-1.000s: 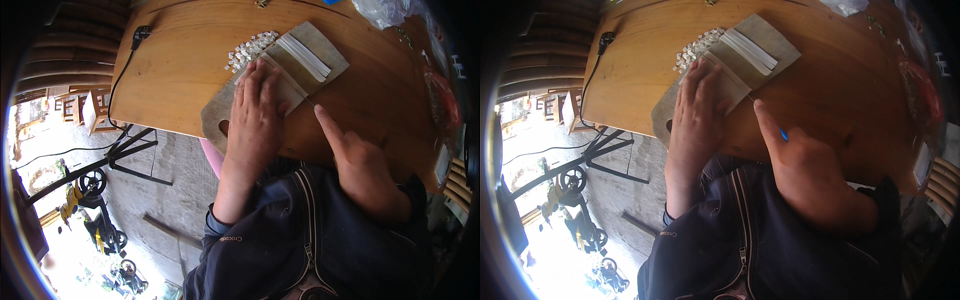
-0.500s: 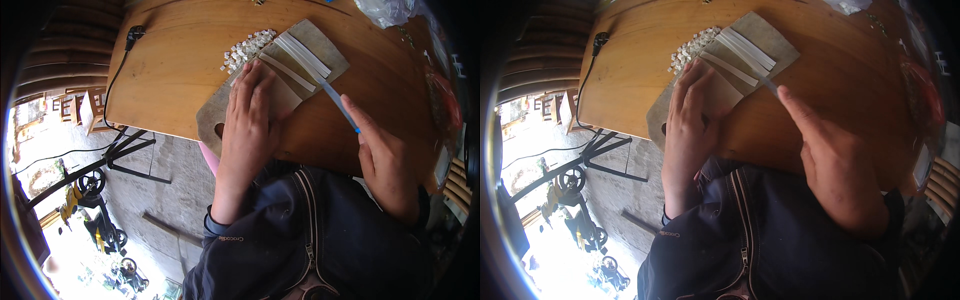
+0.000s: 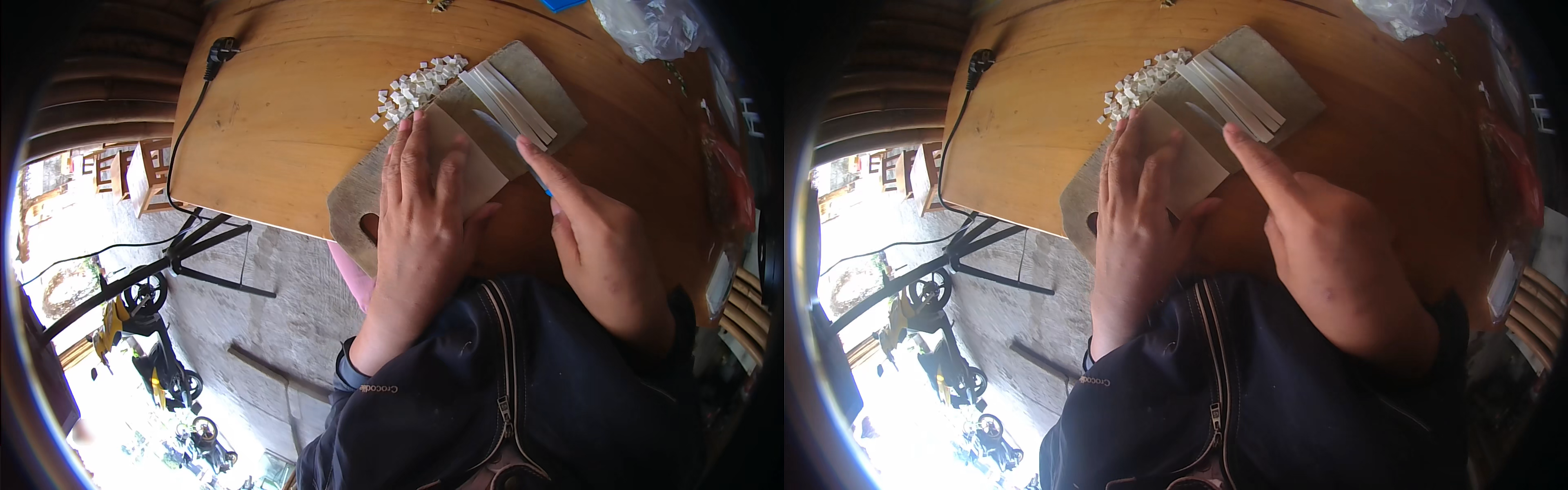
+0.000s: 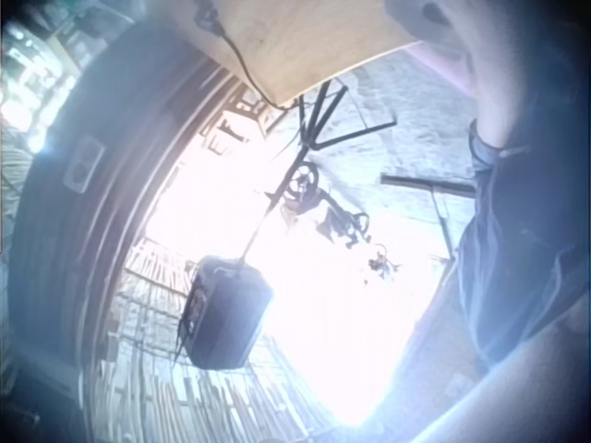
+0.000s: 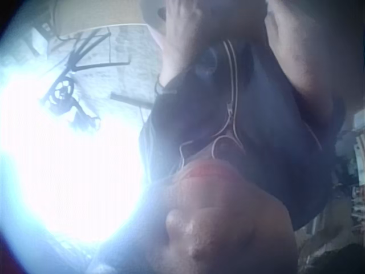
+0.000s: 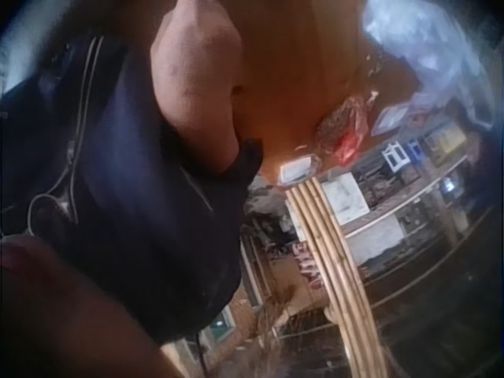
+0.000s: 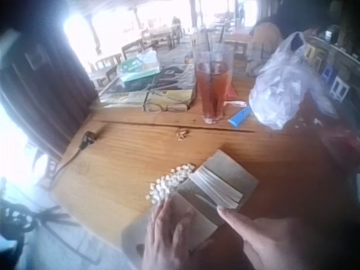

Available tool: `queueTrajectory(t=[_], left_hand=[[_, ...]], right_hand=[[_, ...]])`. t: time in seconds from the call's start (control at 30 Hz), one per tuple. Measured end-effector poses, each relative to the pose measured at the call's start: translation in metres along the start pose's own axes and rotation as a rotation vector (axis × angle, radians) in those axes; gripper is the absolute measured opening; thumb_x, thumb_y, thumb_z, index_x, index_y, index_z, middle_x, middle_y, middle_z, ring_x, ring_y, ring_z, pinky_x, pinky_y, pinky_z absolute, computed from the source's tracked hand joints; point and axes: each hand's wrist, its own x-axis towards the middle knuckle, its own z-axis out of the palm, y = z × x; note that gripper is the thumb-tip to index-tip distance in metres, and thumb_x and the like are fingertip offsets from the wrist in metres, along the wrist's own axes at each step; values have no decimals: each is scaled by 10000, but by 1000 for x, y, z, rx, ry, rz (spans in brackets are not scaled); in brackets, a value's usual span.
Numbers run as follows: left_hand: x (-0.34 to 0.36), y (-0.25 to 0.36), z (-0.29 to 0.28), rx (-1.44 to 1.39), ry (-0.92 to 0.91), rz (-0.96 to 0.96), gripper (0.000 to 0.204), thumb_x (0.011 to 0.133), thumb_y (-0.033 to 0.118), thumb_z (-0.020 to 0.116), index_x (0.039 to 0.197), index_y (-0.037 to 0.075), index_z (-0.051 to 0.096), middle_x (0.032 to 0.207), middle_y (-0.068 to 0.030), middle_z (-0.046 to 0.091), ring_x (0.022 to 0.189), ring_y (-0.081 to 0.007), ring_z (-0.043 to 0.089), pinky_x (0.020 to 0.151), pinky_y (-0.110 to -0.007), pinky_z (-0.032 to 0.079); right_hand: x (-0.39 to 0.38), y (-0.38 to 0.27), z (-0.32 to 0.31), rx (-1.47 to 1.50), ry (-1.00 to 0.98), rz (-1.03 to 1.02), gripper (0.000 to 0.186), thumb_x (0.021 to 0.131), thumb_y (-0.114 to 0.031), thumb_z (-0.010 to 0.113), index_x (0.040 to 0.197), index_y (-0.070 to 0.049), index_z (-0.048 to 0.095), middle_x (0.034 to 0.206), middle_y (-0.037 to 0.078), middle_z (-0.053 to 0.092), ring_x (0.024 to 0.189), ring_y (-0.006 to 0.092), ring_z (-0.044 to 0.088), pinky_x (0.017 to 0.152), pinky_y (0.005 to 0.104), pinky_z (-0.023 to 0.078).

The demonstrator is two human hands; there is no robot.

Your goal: The person cuts a white sheet into strips and then into small cubes using a knife on a cutting board. The person repeatedly slices the material into smaller pieces, accumulating a pile of cubes on the board.

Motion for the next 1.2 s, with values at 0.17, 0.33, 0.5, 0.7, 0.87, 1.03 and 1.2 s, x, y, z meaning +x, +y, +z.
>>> queueTrajectory(t=[0.17, 0.33, 0.5, 0.7, 0.87, 1.03, 1.2], left_hand=[[0, 4, 9, -24, 56, -41, 767, 747, 231, 847, 1394, -24, 525, 1527, -319, 396, 1420, -489, 418, 1151, -552, 408], [3, 7, 10, 1, 70, -57, 733, 770, 238, 821, 1386, -32, 528, 1515, -316, 407, 1416, -490, 421, 1146, -549, 412], [3, 5, 8, 25, 44, -55, 705, 795, 258, 800, 1373, -44, 533, 1516, -323, 405, 1419, -487, 418, 1146, -541, 411], [2, 5, 9, 8, 42, -60, 702, 800, 250, 794, 1372, -54, 522, 1520, -328, 403, 1421, -487, 416, 1145, -539, 410], [2, 5, 9, 9, 40, -61, 719, 795, 247, 797, 1382, -55, 512, 1526, -325, 404, 1423, -487, 416, 1150, -537, 404], [4, 3, 7, 2, 34, -38, 709, 790, 239, 800, 1373, -57, 527, 1521, -327, 413, 1423, -489, 419, 1156, -530, 400], [2, 3, 7, 7, 51, -19, 666, 791, 223, 797, 1339, -69, 553, 1504, -336, 428, 1419, -497, 419, 1160, -530, 397]], right_hand=[[19, -6, 9, -47, -53, -16, 690, 889, 133, 548, 1525, -128, 497, 1215, 252, 673, 984, 412, 693, 837, 450, 566], [28, -6, 14, -56, -62, -41, 715, 862, 136, 567, 1524, -124, 498, 1185, 243, 678, 954, 403, 693, 822, 456, 568], [31, -10, 17, -99, -71, -70, 732, 843, 135, 594, 1522, -123, 501, 1150, 233, 684, 927, 401, 691, 802, 459, 571], [32, -10, 17, -94, -88, -64, 743, 839, 129, 604, 1526, -131, 498, 1136, 233, 684, 922, 396, 693, 787, 454, 576], [28, -11, 22, -162, -52, -75, 730, 860, 100, 595, 1536, -154, 492, 1035, 212, 675, 874, 384, 694, 756, 447, 579], [28, -17, 24, -201, -52, -69, 716, 897, 57, 558, 1566, -175, 448, 865, 183, 612, 757, 375, 667, 692, 449, 569], [24, -19, 21, -235, -97, -74, 729, 913, 33, 546, 1593, -184, 398, 828, 179, 594, 700, 378, 650, 658, 455, 556]])
